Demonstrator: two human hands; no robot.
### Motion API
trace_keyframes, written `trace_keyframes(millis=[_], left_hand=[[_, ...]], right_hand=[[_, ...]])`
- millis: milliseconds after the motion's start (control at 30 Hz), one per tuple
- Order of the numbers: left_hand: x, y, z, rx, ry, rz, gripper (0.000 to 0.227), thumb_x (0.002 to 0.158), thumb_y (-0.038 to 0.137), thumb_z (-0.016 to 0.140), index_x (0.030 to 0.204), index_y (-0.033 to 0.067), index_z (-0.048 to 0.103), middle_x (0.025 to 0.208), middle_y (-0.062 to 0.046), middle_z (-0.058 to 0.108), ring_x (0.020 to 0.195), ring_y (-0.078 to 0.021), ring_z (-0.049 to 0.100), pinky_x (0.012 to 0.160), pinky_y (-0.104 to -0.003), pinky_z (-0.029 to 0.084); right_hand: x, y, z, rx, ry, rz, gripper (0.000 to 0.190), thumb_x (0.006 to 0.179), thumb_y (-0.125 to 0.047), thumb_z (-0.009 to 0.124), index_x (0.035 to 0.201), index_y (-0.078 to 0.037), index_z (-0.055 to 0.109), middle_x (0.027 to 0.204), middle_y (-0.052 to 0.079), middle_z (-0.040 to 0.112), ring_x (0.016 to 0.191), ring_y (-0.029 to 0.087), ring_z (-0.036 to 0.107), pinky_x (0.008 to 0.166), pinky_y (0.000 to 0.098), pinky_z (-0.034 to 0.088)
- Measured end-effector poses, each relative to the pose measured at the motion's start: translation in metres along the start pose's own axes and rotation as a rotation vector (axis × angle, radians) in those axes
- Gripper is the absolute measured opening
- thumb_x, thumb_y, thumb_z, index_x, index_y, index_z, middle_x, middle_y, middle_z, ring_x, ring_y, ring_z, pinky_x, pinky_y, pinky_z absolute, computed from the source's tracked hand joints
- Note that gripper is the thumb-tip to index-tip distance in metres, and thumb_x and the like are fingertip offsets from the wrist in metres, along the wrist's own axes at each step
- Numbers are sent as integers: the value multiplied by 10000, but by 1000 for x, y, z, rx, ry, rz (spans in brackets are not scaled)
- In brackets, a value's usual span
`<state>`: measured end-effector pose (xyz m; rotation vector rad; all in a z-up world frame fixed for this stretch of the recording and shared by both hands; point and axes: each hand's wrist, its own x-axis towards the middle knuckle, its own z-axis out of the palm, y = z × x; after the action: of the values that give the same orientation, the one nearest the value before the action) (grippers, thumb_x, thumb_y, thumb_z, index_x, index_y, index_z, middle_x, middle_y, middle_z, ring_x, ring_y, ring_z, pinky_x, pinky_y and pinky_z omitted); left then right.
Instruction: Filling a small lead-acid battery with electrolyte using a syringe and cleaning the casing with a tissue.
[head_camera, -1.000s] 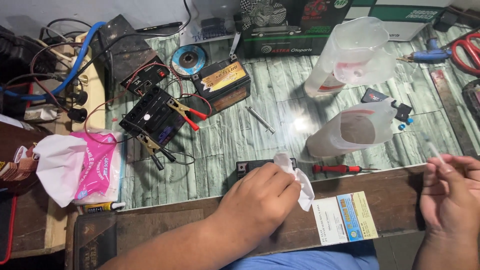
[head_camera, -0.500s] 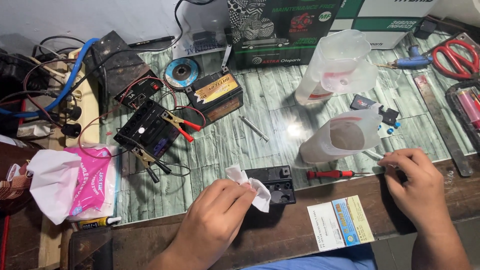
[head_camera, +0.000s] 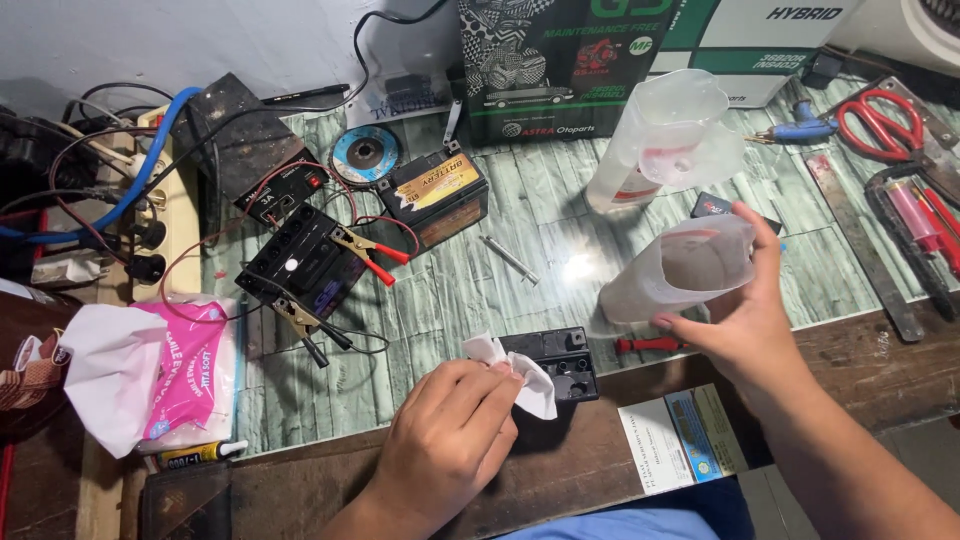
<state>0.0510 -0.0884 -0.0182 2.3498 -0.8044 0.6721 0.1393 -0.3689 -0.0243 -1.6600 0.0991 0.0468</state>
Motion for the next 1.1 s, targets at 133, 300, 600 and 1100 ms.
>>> trace_keyframes(millis=[133, 300, 600, 1100], left_hand=[[0, 1, 0, 12, 5, -7, 178, 885, -56, 636, 1052, -36, 695, 990, -120, 702, 844, -287, 620, 734, -365, 545], [1, 0, 0, -14, 24, -8, 184, 865, -78, 648, 1036, -41, 702, 972, -129, 696, 831, -292, 612, 728, -370, 551], [2, -1, 1, -42, 24, -17, 176, 871, -56, 649, 1041, -35, 688, 967, -122, 683, 833, -290, 608, 723, -372, 530], [3, 0, 1, -22, 18, -17, 158, 881, -42, 659, 1035, -29, 691, 953, -116, 688, 826, -283, 611, 705, -361, 521]], right_hand=[[8, 10, 10, -242, -9, -226, 967, 569, -209, 863, 1399, -130, 373, 1544, 147, 361, 1338, 247, 506, 1125, 385, 423], [11, 21, 9, -200, 14, -301, 769, 652, -161, 871, 1294, -81, 454, 1303, 141, 573, 1206, 241, 592, 1090, 356, 486], [14, 18, 17, -207, -21, -212, 823, 598, -178, 884, 1302, -96, 467, 1314, 119, 560, 1212, 234, 590, 1085, 364, 489], [17, 12, 18, -84, -45, 15, 1309, 522, -158, 839, 1665, -112, 201, 1254, 96, 589, 1200, 207, 573, 1040, 340, 452]])
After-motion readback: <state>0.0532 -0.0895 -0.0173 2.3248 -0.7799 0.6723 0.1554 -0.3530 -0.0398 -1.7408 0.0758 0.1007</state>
